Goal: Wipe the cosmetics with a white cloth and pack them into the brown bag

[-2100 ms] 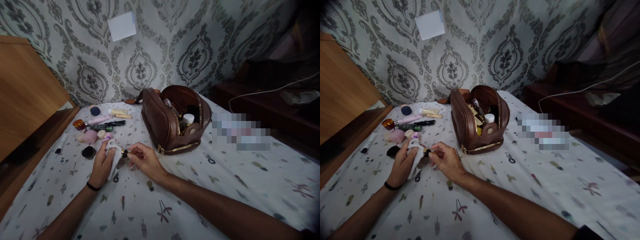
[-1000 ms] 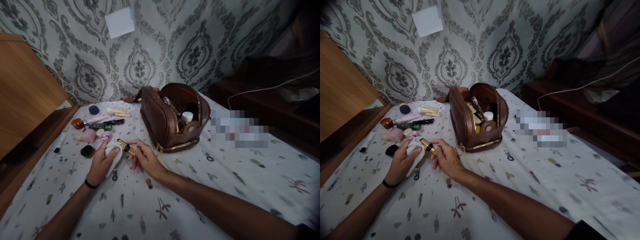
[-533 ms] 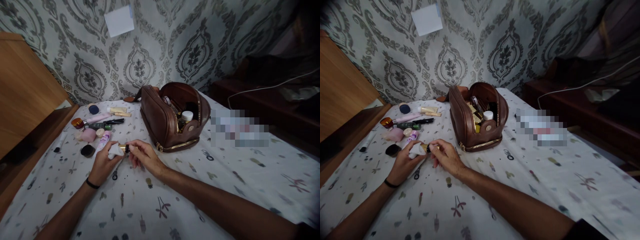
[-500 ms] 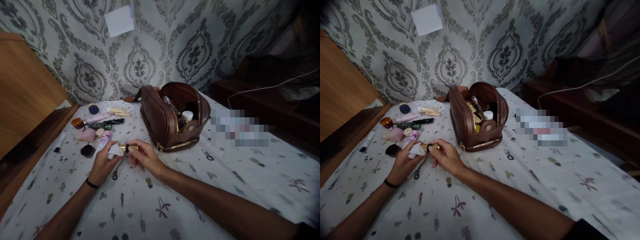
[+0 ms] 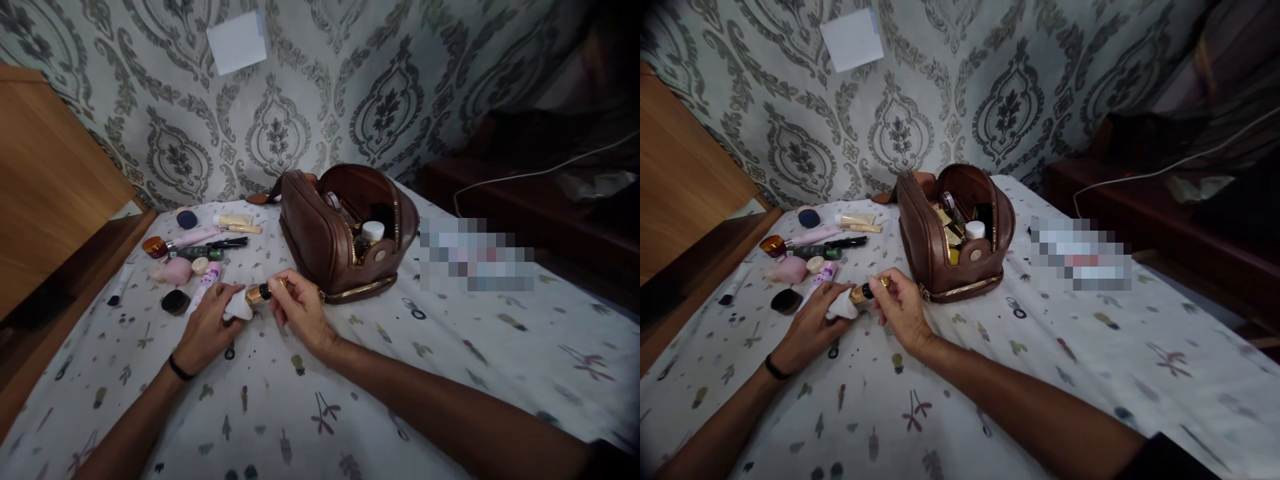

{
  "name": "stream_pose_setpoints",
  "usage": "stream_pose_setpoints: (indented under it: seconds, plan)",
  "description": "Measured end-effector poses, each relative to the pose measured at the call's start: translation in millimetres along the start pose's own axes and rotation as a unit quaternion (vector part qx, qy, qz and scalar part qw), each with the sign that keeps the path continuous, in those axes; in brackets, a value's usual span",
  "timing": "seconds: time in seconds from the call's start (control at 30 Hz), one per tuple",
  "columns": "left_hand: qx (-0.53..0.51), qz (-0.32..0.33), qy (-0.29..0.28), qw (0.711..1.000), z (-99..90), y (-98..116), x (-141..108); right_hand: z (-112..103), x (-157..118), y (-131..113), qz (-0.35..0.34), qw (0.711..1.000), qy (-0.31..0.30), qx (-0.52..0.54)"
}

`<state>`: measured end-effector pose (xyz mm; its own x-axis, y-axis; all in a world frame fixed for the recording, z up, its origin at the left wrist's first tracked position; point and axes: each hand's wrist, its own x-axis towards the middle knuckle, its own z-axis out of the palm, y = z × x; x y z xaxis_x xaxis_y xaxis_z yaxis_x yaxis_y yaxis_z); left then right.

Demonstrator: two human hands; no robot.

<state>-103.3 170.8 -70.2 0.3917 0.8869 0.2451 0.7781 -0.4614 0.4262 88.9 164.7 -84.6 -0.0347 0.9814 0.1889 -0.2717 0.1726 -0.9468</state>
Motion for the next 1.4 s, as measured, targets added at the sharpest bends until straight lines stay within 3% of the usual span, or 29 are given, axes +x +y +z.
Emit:
stream_pose_setpoints:
  seconds: [0.2,0.37,0.53,0.63,0.73,0.93,1.1,1.2,1.3,1.4]
  plan:
    - [0.022,-0.001,0.022,1.0,3.9,-7,-2,1,-3,-4,-0.026,0.999,0.004,-0.045]
    - [0.037,0.087,0.016,0.995,-4.2,0,-3,2,-1,0,-0.055,0.996,0.014,-0.062]
    - [0.072,0.171,0.077,0.98,-19.5,19,-3,3,-2,-2,-0.038,0.997,0.001,-0.075]
    - [0.076,0.211,0.099,0.969,-18.3,31,0,3,-3,-4,-0.036,0.995,-0.011,-0.09]
    - [0.063,0.222,0.083,0.97,-12.2,37,4,2,-4,-5,-0.032,0.995,-0.021,-0.089]
    - [0.018,0.187,0.046,0.981,-12.2,36,11,2,-5,-9,-0.014,0.996,-0.042,-0.075]
    - [-0.001,0.16,0.055,0.986,-17.1,42,12,1,-7,-8,-0.012,0.995,-0.062,-0.08]
    - [-0.027,0.107,0.065,0.992,-21.5,45,14,2,-10,-10,-0.028,0.992,-0.06,-0.104]
    - [-0.102,0.026,0.104,0.989,-31.2,47,19,-1,-15,-27,-0.089,0.982,-0.034,-0.161]
    - [-0.204,-0.049,0.148,0.967,-44.3,52,30,-17,-17,-59,-0.241,0.939,-0.042,-0.243]
